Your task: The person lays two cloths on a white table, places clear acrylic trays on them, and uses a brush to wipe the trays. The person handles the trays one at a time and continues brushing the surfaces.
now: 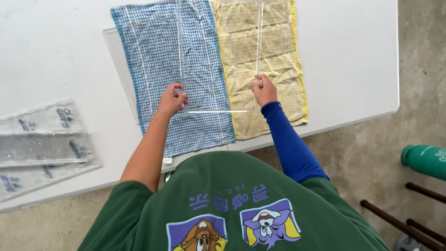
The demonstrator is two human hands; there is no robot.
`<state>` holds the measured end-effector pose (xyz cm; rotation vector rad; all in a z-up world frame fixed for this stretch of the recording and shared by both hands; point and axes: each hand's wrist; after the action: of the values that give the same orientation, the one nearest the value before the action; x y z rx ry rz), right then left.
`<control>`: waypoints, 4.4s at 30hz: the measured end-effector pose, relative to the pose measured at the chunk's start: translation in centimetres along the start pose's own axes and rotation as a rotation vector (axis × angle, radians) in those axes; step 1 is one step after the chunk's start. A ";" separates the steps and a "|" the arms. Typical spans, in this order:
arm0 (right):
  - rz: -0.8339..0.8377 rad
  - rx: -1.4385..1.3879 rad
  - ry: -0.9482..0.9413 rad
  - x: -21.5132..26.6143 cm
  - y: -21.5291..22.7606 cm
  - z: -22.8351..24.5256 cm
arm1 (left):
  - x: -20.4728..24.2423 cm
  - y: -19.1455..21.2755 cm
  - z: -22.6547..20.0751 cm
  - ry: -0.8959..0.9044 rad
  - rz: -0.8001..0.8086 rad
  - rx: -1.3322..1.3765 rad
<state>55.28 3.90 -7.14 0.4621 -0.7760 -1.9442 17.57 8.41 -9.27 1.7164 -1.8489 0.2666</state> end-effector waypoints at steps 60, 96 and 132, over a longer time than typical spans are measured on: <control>-0.022 -0.785 -0.409 9.4 -9.1 8.2 | 7.9 43.2 9.4 -0.002 0.162 -1.517; -0.068 0.173 0.138 -21.7 -18.8 6.6 | -6.7 7.5 -2.9 0.241 -0.172 0.586; 0.508 0.335 0.285 6.7 -22.0 20.1 | -6.6 12.2 -1.9 0.362 -0.686 -0.690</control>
<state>25.77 12.02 -7.64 0.6543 -0.9295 -1.2511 6.31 16.78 -8.33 1.5454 -0.8585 -0.2943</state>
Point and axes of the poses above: each hand's wrist, its own x-axis away from the middle knuckle, its own y-axis out of the back of the hand, z = x × y, and after that the axes turned 12 degrees about -z, right-handed
